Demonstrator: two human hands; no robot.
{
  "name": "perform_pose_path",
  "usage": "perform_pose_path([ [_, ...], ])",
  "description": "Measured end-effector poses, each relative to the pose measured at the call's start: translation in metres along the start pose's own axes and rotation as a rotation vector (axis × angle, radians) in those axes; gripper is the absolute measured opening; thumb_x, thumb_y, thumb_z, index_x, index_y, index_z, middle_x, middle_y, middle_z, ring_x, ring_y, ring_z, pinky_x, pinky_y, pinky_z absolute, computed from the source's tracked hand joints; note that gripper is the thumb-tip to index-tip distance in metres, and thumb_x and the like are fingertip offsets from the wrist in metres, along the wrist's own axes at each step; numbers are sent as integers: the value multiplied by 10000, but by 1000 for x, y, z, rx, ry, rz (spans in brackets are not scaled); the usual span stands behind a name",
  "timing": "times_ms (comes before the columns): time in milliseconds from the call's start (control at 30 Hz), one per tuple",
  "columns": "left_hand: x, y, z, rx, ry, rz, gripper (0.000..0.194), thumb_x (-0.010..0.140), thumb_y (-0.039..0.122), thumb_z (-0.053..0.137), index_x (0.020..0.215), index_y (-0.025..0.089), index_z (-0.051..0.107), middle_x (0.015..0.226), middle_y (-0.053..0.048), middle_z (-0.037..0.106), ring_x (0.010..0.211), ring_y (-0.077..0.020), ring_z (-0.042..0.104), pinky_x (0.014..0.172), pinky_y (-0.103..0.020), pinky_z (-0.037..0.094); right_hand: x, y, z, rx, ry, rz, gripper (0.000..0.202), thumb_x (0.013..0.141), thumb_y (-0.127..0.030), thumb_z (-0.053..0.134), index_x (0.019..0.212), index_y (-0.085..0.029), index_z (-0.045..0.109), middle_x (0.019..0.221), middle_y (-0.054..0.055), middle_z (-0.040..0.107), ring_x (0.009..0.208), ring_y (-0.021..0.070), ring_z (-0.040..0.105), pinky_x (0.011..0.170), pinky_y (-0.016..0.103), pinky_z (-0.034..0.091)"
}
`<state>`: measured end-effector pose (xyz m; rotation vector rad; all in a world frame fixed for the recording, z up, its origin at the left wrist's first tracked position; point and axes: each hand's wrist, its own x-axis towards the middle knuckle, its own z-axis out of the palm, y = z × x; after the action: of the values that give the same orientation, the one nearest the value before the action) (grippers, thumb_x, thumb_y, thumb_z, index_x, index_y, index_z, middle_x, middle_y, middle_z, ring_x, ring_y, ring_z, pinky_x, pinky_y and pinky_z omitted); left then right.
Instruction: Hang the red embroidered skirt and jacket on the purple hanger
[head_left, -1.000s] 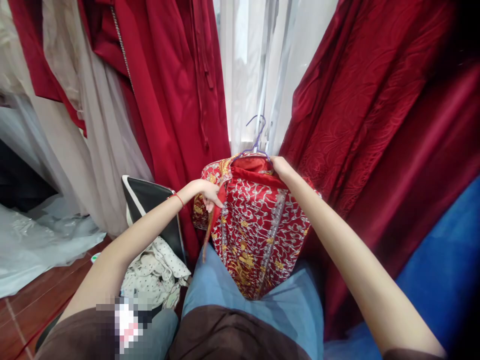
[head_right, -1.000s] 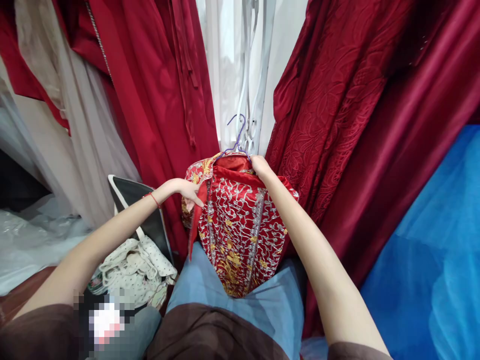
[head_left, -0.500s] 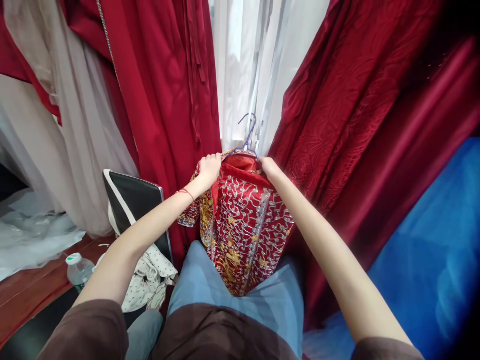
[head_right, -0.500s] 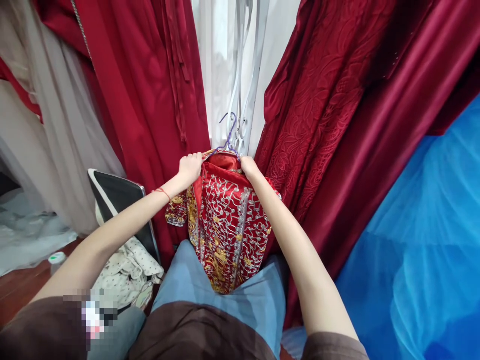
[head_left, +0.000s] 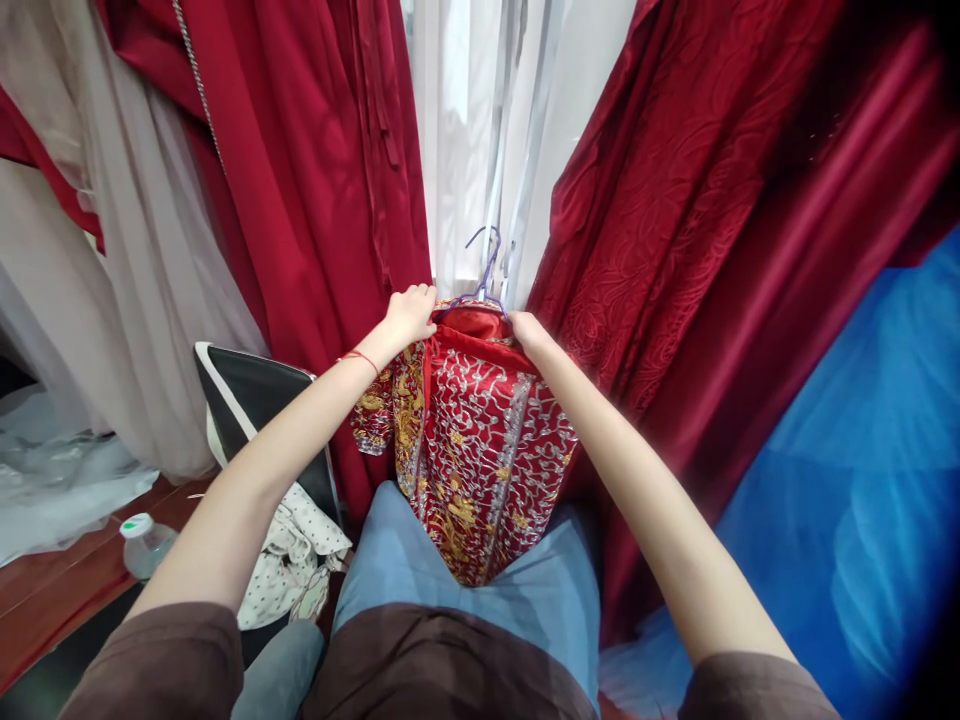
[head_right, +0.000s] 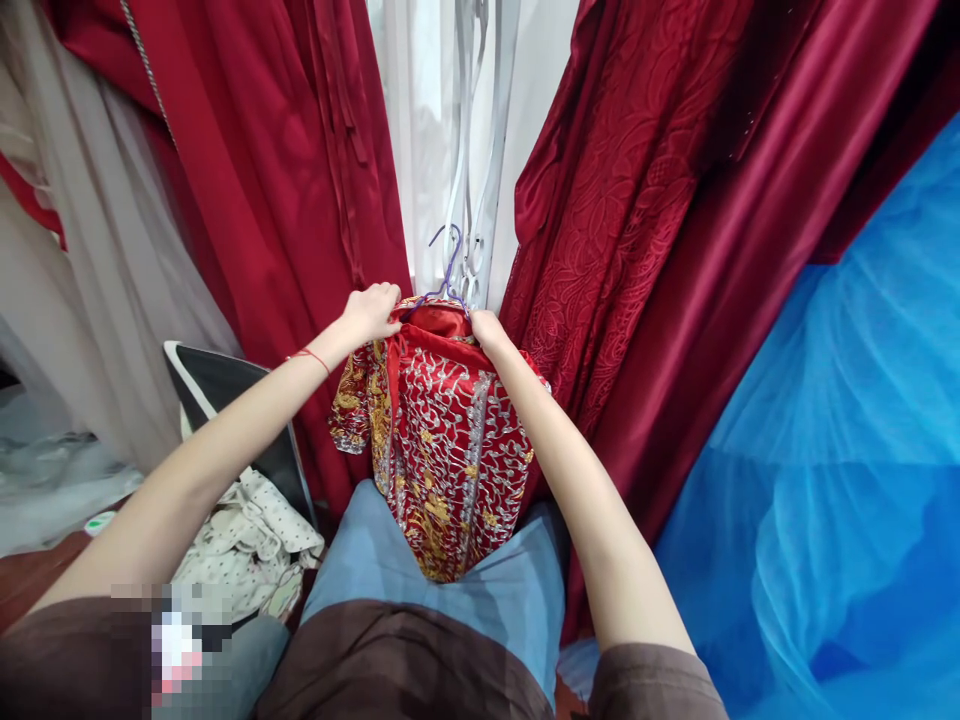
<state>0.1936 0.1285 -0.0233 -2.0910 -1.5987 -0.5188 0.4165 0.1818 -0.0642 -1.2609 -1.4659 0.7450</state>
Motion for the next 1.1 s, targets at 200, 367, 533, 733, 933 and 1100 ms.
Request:
perform_pose_path([
  [200, 27, -7, 23, -143, 131, -42, 303, 1000, 350, 452, 934, 182, 695, 1108, -137, 688, 1104, -289, 597, 930, -410, 425, -4, -11, -5, -42, -17, 19, 240, 851, -234, 513, 627, -165, 567, 567, 2, 556, 557, 131, 491, 546, 238, 367],
  [367, 50, -3, 24, -285, 325, -234, 256, 941, 309, 520, 780, 166, 660, 1085, -141, 671, 1162, -335, 541, 1032, -518, 337, -4, -18, -17, -191, 100, -144, 343, 911, -292, 550, 593, -166, 575, 579, -21, 523, 650, 128, 480, 666, 230, 386],
  [533, 41, 20, 11, -292, 436, 98, 181, 882, 241, 520, 960, 160, 661, 1099, -146, 660, 1101, -317, 575, 1011, -500, 367, -18, -19, -20, -26, -94, -73, 309, 943, -307, 544, 711, -132, 650, 614, -5, 608, 602, 112, 503, 654, 226, 429],
  [733, 34, 78, 6, -147, 305, 600, 369, 882, 240, 445, 1124, 100, 686, 1145, -171, 696, 1119, -316, 609, 1016, -472, 381, -28, -29, -20, -13, -175, -20, 195, 889, -101, 535, 751, -109, 672, 612, 12, 645, 592, 102, 543, 627, 207, 451],
  [933, 53, 97, 5, -12, 121, 322, 406, 876, 289, 449, 925, 64, 784, 915, -174, 755, 943, -301, 687, 1035, -488, 343, -26, -49, -43, -747, -230, -254, 261, 935, -188, 509, 895, -97, 750, 831, 82, 742, 783, 174, 647, 747, 257, 465],
  [1100, 54, 90, -3, -113, 64, 309, 323, 829, 318, 525, 889, 173, 808, 850, -95, 763, 914, -278, 684, 1022, -482, 352, -27, -45, -60, -1158, -108, -526, 364, 1003, -335, 439, 1216, -185, 693, 1133, 154, 729, 1048, 267, 651, 867, 355, 470],
])
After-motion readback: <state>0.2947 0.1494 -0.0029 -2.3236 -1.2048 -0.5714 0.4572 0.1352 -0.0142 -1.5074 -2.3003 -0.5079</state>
